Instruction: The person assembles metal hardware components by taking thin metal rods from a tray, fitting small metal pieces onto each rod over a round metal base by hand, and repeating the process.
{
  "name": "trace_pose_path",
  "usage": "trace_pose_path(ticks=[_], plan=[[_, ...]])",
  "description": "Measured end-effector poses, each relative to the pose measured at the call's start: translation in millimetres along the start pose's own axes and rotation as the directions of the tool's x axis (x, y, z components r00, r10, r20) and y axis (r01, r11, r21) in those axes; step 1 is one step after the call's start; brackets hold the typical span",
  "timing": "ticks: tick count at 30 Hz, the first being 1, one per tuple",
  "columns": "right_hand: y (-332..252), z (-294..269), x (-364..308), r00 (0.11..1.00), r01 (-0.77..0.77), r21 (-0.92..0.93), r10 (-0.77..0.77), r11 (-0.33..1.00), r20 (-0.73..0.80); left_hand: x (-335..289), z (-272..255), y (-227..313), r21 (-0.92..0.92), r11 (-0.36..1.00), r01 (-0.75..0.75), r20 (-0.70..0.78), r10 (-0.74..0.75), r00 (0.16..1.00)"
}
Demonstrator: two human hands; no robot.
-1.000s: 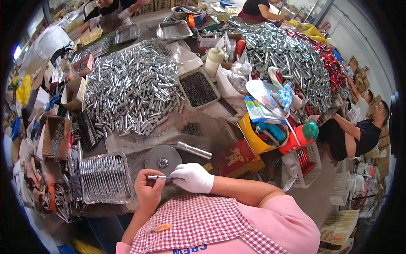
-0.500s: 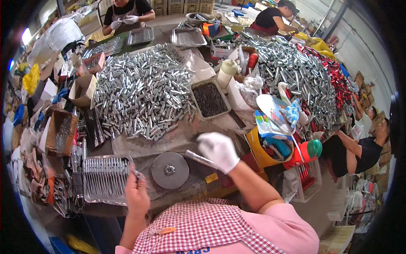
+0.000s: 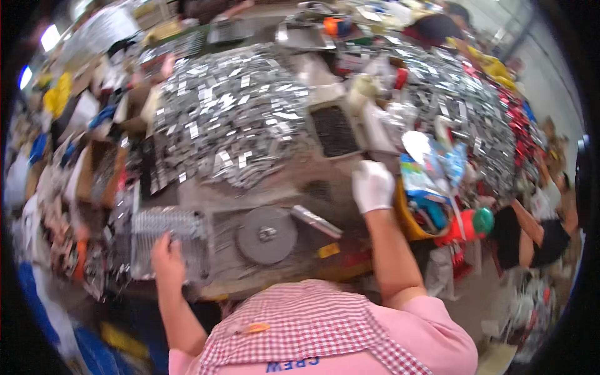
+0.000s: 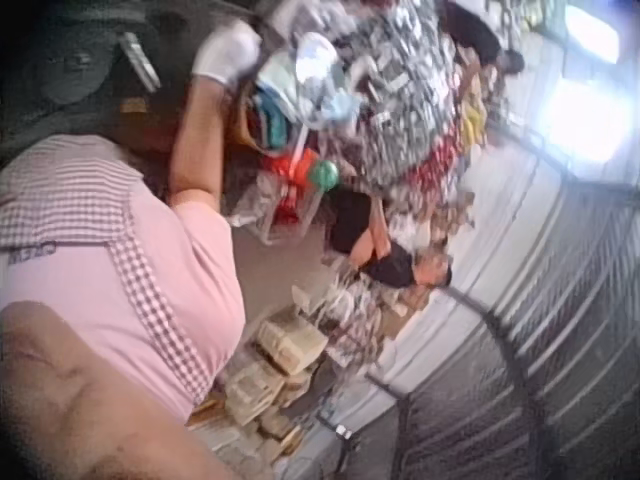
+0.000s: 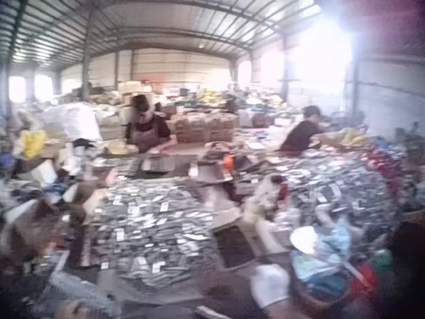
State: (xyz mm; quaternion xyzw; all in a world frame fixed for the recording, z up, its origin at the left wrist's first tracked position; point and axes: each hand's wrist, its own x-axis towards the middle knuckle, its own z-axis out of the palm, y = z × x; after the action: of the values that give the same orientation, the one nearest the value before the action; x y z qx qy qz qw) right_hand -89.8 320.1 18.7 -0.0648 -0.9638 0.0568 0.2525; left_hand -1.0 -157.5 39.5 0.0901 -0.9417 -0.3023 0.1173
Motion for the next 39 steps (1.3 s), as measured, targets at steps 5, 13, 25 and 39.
trace_pose_path(ticks=[5,13,25,39], plan=[[65.2,19.5,0.8,0.960,-0.141,-0.297,0.204,0.944,0.194,16.3,12.0,27.0,-0.018,0.999,0.028,0.042,-0.027,0.999],[30.7,10.9,15.8,0.901,-0.193,-0.277,0.282,0.941,0.331,28.3,22.9,52.7,-0.072,0.990,0.124,0.138,-0.113,0.984],[30.4,16.3,26.1,0.869,-0.240,-0.317,0.349,0.917,0.350,48.4,41.8,54.4,0.114,0.993,-0.005,0.141,-0.011,0.990],[33.6,11.9,44.1,0.707,-0.294,-0.422,0.493,0.857,0.508,142.2,138.3,97.0,0.296,0.780,-0.552,0.326,0.460,0.826]])
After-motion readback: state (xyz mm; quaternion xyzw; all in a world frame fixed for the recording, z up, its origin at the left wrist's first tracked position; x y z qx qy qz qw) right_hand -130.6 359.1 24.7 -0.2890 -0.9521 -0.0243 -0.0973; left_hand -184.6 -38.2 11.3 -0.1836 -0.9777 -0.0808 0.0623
